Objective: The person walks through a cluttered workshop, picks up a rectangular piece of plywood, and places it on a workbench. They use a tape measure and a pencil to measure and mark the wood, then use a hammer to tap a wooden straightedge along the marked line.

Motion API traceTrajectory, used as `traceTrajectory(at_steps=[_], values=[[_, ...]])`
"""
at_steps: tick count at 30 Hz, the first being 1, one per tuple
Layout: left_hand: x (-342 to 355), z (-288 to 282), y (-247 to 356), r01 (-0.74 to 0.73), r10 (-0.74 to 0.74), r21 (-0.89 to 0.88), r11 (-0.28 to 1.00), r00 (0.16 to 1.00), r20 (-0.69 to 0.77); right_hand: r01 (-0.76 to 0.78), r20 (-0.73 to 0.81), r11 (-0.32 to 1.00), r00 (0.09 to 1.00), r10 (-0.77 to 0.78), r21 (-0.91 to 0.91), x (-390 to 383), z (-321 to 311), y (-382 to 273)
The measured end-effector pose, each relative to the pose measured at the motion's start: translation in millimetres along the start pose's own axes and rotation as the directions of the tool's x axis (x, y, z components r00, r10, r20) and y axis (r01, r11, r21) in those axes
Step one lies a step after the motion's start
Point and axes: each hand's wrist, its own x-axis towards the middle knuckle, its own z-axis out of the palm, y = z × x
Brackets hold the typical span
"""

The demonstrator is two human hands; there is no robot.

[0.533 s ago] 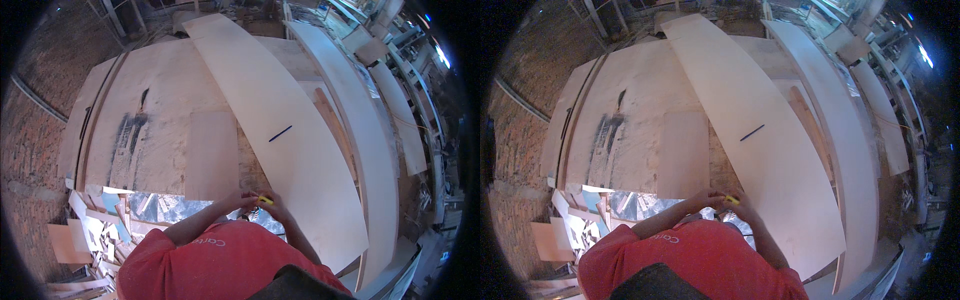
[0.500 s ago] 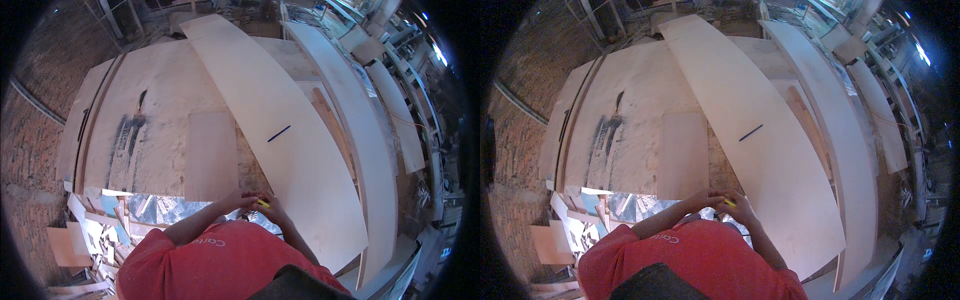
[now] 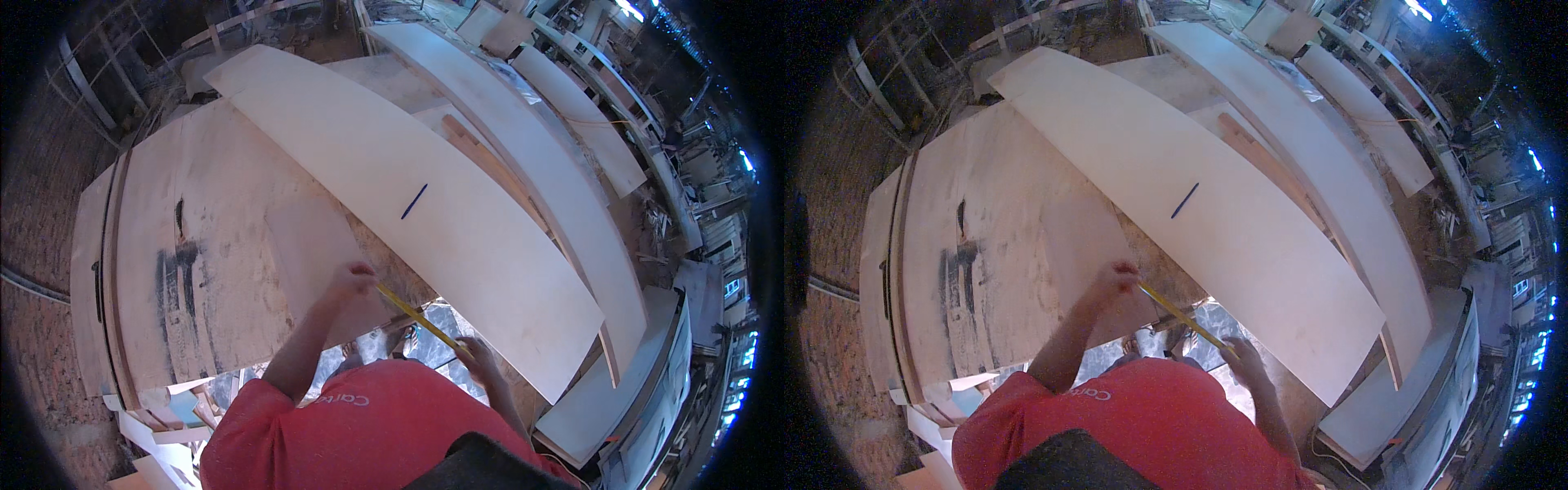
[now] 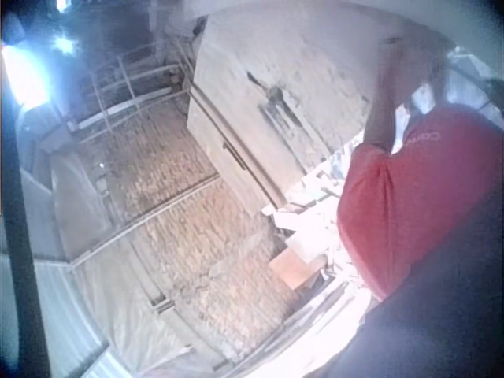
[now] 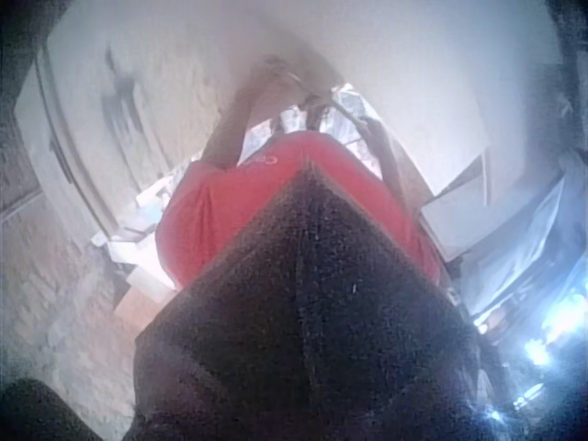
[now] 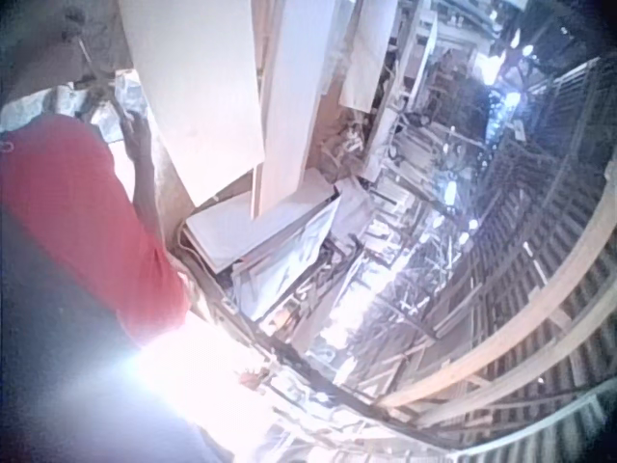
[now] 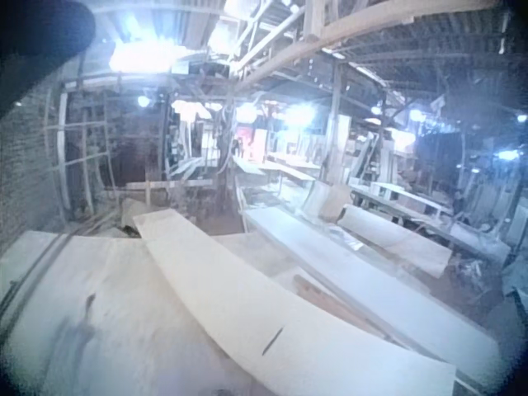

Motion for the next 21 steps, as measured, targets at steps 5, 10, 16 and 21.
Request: traceTrajectory(at_steps=[5, 10, 16, 21], values=[[34, -78, 75, -0.251, 0.096, -0.289, 0.924, 0.883, -0.460, 0.162, 0.030, 0.935, 0.986, -0.161, -0.316, -59, -19, 95], [44, -95, 61, -0.334, 0.194, -0.191, 0.923, 0.832, -0.519, -0.021, 0.117, 0.994, 0.993, 0.008, 0.106, -21, 6, 22], [30, 87, -6, -0.152, 0.146, 0.000, 0.988, 0.945, -0.294, -0.007, -0.065, 0.980, 0.998, 0.020, 0.200, 58, 18, -7], [-19, 112, -60, 0.099, -0.102, -0.137, 0.986, 0.995, -0.013, 0.050, 0.019, 0.997, 0.999, -0.051, 0.058, 85, 22, -73]])
